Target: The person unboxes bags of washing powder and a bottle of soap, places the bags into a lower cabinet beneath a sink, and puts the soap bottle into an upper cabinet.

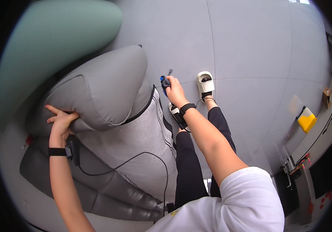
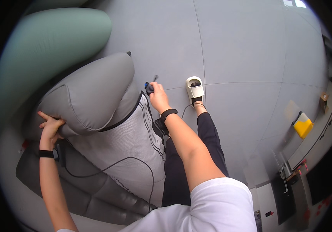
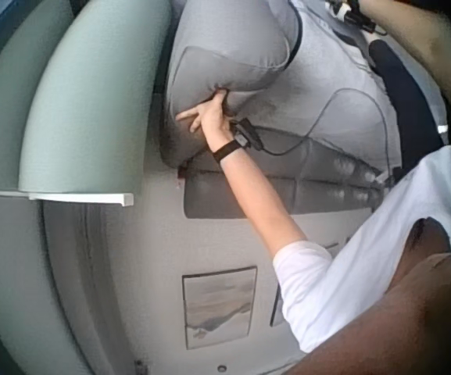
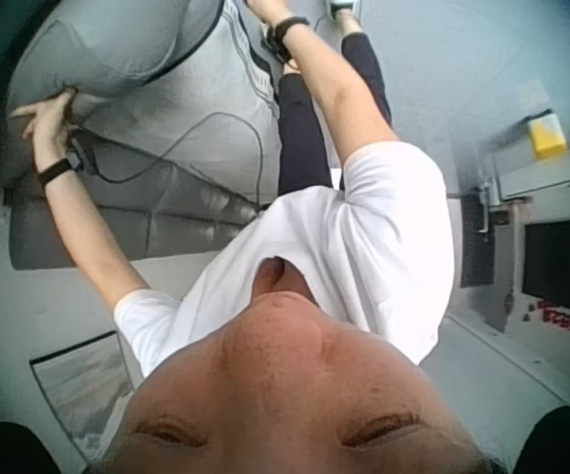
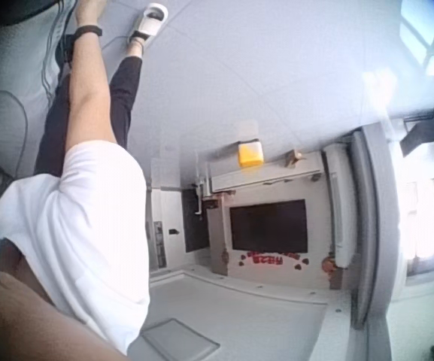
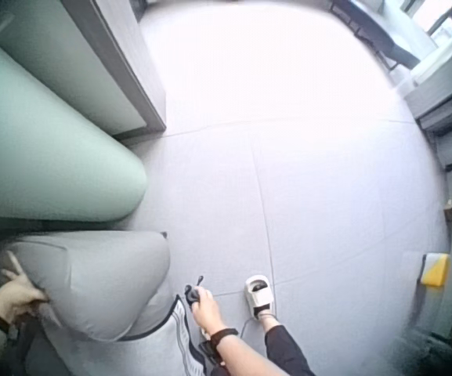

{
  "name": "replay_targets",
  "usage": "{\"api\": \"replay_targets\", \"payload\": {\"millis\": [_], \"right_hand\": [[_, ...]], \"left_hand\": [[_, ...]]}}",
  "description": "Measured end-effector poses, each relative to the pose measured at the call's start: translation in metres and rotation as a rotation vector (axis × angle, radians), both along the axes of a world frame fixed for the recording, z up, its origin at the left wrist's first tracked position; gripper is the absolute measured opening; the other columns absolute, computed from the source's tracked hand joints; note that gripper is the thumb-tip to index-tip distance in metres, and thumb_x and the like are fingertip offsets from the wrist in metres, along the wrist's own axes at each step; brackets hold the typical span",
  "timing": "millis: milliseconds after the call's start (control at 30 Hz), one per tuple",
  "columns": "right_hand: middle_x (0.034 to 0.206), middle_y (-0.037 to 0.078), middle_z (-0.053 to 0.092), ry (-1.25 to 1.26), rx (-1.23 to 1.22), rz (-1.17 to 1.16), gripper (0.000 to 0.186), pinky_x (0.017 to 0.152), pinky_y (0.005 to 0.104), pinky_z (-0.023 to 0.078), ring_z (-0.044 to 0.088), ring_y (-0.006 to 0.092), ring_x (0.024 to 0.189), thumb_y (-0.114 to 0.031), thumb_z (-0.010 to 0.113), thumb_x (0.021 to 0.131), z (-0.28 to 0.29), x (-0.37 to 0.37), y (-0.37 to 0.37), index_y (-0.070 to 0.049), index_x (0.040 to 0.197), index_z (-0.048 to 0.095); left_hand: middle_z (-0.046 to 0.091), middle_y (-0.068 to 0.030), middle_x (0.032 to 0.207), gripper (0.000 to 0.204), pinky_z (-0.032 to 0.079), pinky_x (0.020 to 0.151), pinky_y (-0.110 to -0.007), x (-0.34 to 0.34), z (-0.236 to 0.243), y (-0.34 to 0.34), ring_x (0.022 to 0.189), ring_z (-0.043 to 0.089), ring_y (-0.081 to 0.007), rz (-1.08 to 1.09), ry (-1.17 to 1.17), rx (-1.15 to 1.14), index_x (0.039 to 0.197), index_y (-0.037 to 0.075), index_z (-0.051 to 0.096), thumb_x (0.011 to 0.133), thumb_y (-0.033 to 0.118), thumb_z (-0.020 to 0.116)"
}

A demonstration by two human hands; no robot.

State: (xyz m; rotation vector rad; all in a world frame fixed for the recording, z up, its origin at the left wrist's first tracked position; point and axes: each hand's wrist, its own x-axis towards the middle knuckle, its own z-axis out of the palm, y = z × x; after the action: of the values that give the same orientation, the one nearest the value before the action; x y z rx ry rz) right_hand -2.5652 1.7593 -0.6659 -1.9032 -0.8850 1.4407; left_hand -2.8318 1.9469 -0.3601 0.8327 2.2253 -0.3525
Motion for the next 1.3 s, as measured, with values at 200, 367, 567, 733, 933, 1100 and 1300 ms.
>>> {"api": "replay_targets", "payload": {"millis": [200,367,567,733,933,1100,1300], "right_hand": [[0.097,0.009,0.058,-0.011,0.170,0.137,0.024,0.077,0.0393,0.049,0.060,0.0311,0.091,-0.012,0.057,0.085,0.025,-0.034,0.034,-0.017,0.108,0.062],[0.100,0.007,0.057,-0.096,0.240,0.315,0.025,0.075,0.0402,0.051,0.060,0.0277,0.091,-0.011,0.056,0.082,0.020,-0.054,0.035,-0.019,0.104,0.066],[0.101,0.011,0.058,-0.170,0.041,0.339,0.031,0.075,0.0415,0.051,0.061,0.0289,0.089,-0.012,0.053,0.083,0.010,-0.023,0.058,-0.023,0.110,0.065],[0.096,0.011,0.057,-0.120,0.334,0.180,0.031,0.073,0.0419,0.051,0.061,0.0293,0.087,-0.010,0.051,0.084,0.033,-0.061,0.079,-0.017,0.111,0.064],[0.097,0.008,0.058,-0.432,0.291,0.842,0.028,0.071,0.0393,0.052,0.063,0.0274,0.083,-0.011,0.056,0.079,0.012,-0.016,0.096,-0.019,0.103,0.069],[0.098,0.009,0.058,-0.047,0.158,0.170,0.033,0.078,0.0387,0.050,0.061,0.0308,0.090,-0.008,0.049,0.083,0.013,-0.024,0.078,-0.022,0.106,0.068],[0.098,0.008,0.058,-0.248,0.369,0.514,0.028,0.073,0.0400,0.051,0.062,0.0268,0.086,-0.014,0.054,0.082,0.013,-0.023,0.081,-0.022,0.104,0.069]], "left_hand": [[0.014,-0.0233,0.148,0.125,0.035,0.082,-0.073,-0.004,-0.010,0.030,0.128,0.029,-0.0463,0.031,-0.114,0.019,0.130,0.021,-0.044,0.082,0.033,0.071],[0.013,-0.0272,0.148,0.137,0.032,0.079,-0.078,-0.012,-0.006,0.069,0.128,0.028,-0.0493,-0.023,-0.182,-0.017,0.127,0.017,-0.047,0.075,0.044,0.076],[0.014,-0.0248,0.150,0.135,0.028,0.081,-0.079,-0.020,-0.011,0.080,0.131,0.025,-0.0499,-0.041,-0.080,0.017,0.130,0.014,-0.044,0.075,0.054,0.072],[0.014,-0.0235,0.151,0.133,0.026,0.082,-0.080,-0.001,-0.003,0.095,0.131,0.023,-0.0501,-0.046,-0.184,0.011,0.131,0.016,-0.043,0.075,0.055,0.071],[0.011,-0.0262,0.149,0.134,0.025,0.082,-0.081,-0.008,-0.008,0.094,0.129,0.023,-0.0529,-0.023,-0.110,0.118,0.132,0.023,-0.042,0.073,0.053,0.075],[0.011,-0.0291,0.148,0.136,0.026,0.082,-0.081,-0.008,-0.014,0.081,0.127,0.024,-0.0551,-0.017,-0.078,0.133,0.132,0.025,-0.042,0.071,0.049,0.078],[0.011,-0.0294,0.147,0.135,0.028,0.082,-0.079,0.009,-0.004,0.078,0.127,0.025,-0.0536,-0.022,-0.113,0.130,0.132,0.025,-0.042,0.073,0.046,0.077]]}}
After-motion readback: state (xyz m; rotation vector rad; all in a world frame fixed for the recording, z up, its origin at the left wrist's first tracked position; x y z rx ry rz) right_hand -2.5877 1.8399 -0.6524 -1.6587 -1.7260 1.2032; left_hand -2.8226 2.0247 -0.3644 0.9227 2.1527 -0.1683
